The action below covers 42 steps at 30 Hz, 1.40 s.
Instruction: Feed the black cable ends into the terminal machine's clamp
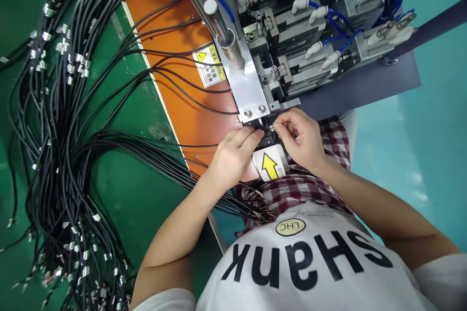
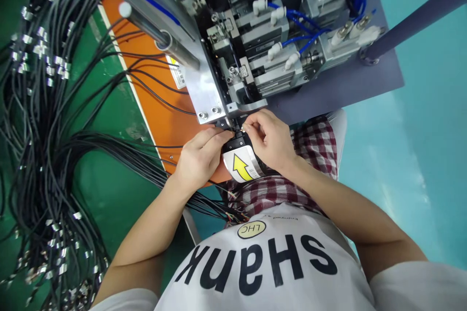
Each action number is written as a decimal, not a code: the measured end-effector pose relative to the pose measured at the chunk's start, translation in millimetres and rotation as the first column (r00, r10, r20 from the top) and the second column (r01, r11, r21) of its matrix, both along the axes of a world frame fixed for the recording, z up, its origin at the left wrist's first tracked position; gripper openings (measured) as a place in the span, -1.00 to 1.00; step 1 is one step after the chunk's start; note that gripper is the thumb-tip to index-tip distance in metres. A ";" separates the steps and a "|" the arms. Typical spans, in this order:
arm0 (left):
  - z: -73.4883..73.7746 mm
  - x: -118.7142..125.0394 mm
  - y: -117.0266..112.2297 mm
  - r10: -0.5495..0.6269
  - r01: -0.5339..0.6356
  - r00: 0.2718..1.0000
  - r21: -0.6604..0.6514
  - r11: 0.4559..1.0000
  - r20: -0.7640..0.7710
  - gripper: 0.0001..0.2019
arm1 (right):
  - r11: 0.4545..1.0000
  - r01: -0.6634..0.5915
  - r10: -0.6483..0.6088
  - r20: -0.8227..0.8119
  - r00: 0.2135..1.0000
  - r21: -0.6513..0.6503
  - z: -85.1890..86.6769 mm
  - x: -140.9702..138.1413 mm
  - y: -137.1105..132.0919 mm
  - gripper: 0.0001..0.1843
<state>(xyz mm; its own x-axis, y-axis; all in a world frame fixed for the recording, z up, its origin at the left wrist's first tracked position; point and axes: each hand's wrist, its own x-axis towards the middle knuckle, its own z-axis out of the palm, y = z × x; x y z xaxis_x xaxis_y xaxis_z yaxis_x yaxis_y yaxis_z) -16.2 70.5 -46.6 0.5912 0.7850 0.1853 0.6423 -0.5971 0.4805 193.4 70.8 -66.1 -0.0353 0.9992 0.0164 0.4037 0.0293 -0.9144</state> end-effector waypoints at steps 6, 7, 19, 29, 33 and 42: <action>1.9 0.1 1.7 -0.014 0.013 1.000 -0.026 1.000 -0.010 -0.66 | 0.946 0.055 -0.102 -0.131 0.986 -0.319 -1.8 -3.5 5.8 -0.85; 2.3 0.4 2.3 -0.018 0.018 1.000 -0.026 1.000 -0.012 -0.66 | 0.913 0.037 -0.127 -0.197 0.972 -0.405 -2.8 -2.8 8.8 -0.85; 3.9 10.7 -10.8 0.160 -0.140 0.983 0.188 0.972 -0.095 -0.71 | 0.996 -0.085 0.086 0.078 0.993 -0.017 2.2 15.6 -12.2 -0.71; -0.4 11.9 -9.8 0.145 -0.144 0.988 -0.009 0.989 0.049 -0.68 | 0.866 -0.144 -0.041 -0.354 0.934 -0.478 2.2 17.3 9.0 -0.64; -1.1 11.2 -10.2 0.136 -0.137 0.990 0.002 0.991 0.042 -0.68 | 0.864 -0.147 -0.074 -0.409 0.910 -0.482 -1.0 10.2 10.8 -0.66; -4.1 10.0 -12.0 0.130 -0.133 0.988 0.021 0.991 0.082 -0.68 | 0.919 -0.139 0.020 -0.310 0.950 -0.368 -5.0 9.2 8.3 -0.67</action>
<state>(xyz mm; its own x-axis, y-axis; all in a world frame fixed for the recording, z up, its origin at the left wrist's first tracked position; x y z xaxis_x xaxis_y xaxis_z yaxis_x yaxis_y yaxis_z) -6.2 58.6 -50.7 0.4655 0.8491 0.2496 0.6760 -0.5232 0.5189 202.6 79.1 -71.0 -0.1681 0.9244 -0.3425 0.1252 -0.3246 -0.9375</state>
